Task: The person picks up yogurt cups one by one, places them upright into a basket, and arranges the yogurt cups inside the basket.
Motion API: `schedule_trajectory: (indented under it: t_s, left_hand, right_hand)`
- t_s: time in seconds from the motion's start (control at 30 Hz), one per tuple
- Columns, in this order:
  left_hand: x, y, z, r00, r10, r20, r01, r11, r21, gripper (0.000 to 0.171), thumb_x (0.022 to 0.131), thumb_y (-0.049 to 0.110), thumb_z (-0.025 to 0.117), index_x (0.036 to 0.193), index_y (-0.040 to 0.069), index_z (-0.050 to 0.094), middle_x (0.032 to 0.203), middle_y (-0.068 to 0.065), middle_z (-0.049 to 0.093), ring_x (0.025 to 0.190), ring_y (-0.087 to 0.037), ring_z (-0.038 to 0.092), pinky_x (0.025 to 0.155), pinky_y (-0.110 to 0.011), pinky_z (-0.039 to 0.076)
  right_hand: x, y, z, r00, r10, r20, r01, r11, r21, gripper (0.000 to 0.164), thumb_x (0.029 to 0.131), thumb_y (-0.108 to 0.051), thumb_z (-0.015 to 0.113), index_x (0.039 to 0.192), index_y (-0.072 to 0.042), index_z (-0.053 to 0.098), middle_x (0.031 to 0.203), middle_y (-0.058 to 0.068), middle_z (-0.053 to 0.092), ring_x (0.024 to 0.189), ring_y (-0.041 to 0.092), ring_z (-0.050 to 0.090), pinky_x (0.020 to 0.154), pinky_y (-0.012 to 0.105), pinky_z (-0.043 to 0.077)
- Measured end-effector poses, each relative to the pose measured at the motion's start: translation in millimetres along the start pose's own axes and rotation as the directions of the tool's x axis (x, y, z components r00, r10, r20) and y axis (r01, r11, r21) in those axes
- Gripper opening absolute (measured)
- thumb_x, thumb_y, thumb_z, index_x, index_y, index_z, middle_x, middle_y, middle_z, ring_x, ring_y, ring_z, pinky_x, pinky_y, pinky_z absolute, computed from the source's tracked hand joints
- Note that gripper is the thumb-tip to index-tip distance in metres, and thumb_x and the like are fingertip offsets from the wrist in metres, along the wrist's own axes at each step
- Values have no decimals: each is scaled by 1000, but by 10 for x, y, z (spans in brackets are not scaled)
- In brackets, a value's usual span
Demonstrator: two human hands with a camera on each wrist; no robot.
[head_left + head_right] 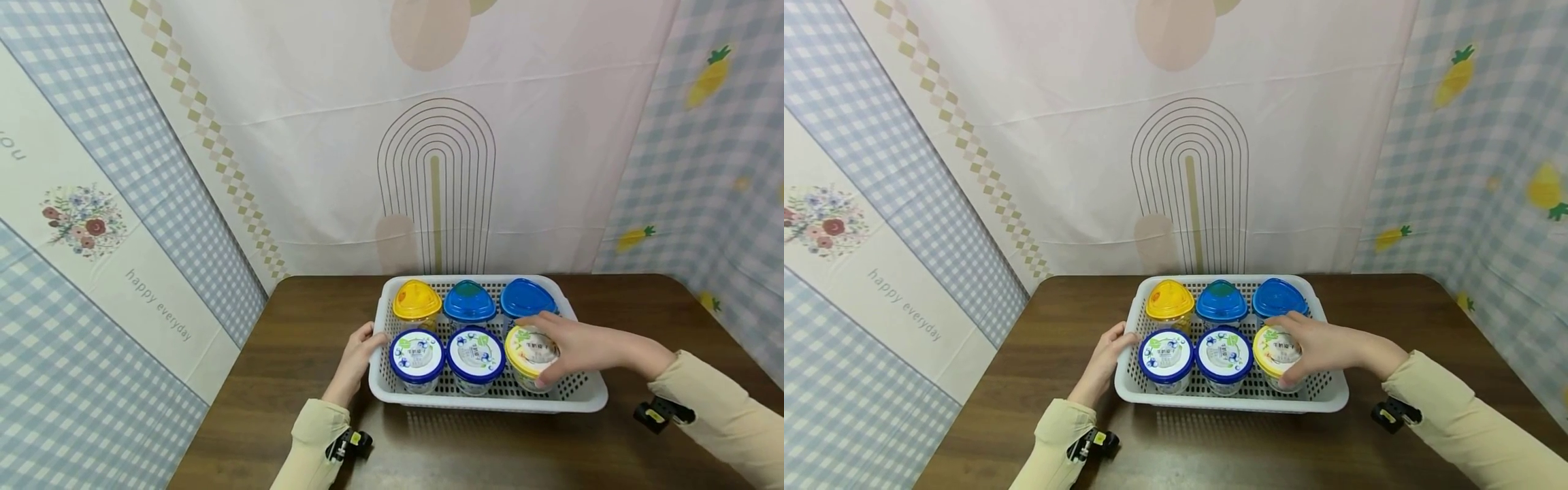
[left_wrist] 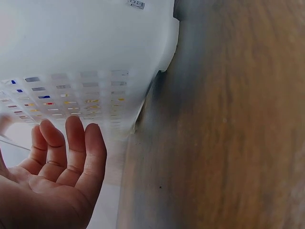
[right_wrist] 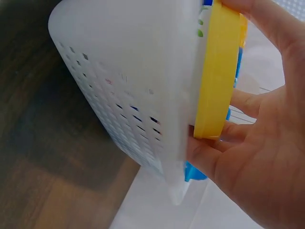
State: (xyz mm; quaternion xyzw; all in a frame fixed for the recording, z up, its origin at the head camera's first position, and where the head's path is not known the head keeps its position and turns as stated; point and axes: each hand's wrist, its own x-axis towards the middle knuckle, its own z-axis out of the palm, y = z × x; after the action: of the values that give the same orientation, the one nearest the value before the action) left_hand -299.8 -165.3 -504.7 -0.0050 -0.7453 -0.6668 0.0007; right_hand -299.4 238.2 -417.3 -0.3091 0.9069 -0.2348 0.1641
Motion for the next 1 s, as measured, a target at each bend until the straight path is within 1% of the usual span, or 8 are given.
schedule_trajectory:
  t_s: [0.07, 0.13, 0.23, 0.37, 0.47, 0.6, 0.77, 1.0]
  left_hand:
    - [1, 3, 6, 1000, 2, 4, -2, 1000, -3, 18, 89, 18, 65, 98, 3, 59, 93, -11, 68, 81, -19, 66, 70, -35, 59]
    - [-3, 4, 10, 1000, 0, 5, 0, 1000, -6, 18, 89, 17, 65, 97, 3, 58, 92, -10, 67, 80, -18, 66, 69, -34, 58]
    - [-6, -2, 9, 1000, -5, 5, 5, 1000, -11, 17, 89, 17, 65, 96, 3, 59, 90, -9, 66, 79, -18, 66, 68, -33, 58]
    - [-8, -10, 10, 1000, -11, 2, 11, 1000, -8, 16, 89, 17, 65, 96, 4, 60, 90, -9, 66, 80, -18, 66, 69, -33, 57]
    - [-7, -2, 18, 1000, -12, 0, 12, 1000, 0, 17, 89, 19, 65, 97, 4, 60, 92, -9, 67, 81, -18, 65, 70, -33, 57]
    - [-1, 5, 21, 1000, -10, -3, 10, 1000, 5, 19, 89, 20, 65, 98, 4, 60, 93, -10, 67, 82, -18, 65, 70, -33, 57]
    - [-11, 17, 12, 1000, -18, -14, 18, 1000, -4, 16, 90, 18, 65, 97, 5, 59, 92, -9, 67, 81, -18, 65, 70, -33, 57]
    - [-20, 19, 8, 1000, -9, -3, 9, 1000, -6, 15, 91, 16, 64, 99, 4, 60, 96, -10, 67, 83, -18, 66, 72, -34, 58]
  right_hand:
    - [-1, 8, 20, 1000, -5, 2, 5, 1000, 3, 101, 74, -50, 86, 153, -8, 38, 149, 22, 38, 129, 42, 39, 86, 49, 46]
    - [-4, 15, 40, 1000, 2, 4, -2, 1000, 14, 101, 74, -50, 86, 154, -9, 38, 152, 23, 35, 135, 45, 33, 89, 53, 45]
    - [-3, 38, 65, 1000, 2, 11, -3, 999, 35, 102, 74, -50, 86, 154, -8, 36, 153, 25, 33, 134, 44, 35, 89, 53, 45]
    - [-2, 65, 103, 1000, 10, 16, -11, 998, 56, 103, 75, -49, 86, 154, -7, 35, 153, 24, 32, 127, 37, 41, 87, 49, 45]
    - [-2, 69, 126, 1000, 19, 19, -20, 998, 58, 104, 75, -51, 85, 155, -9, 35, 153, 24, 32, 126, 36, 42, 88, 49, 45]
    - [12, 53, 132, 999, 15, 34, -17, 999, 45, 104, 75, -53, 84, 155, -9, 34, 153, 26, 32, 128, 38, 43, 91, 53, 46]
    - [40, 31, 119, 998, 4, 56, -6, 999, 33, 104, 76, -52, 84, 156, -9, 32, 152, 26, 32, 131, 39, 41, 95, 56, 45]
    - [43, 28, 97, 997, 17, 73, -19, 999, 33, 104, 76, -50, 85, 156, -9, 32, 152, 27, 31, 130, 40, 41, 96, 58, 44]
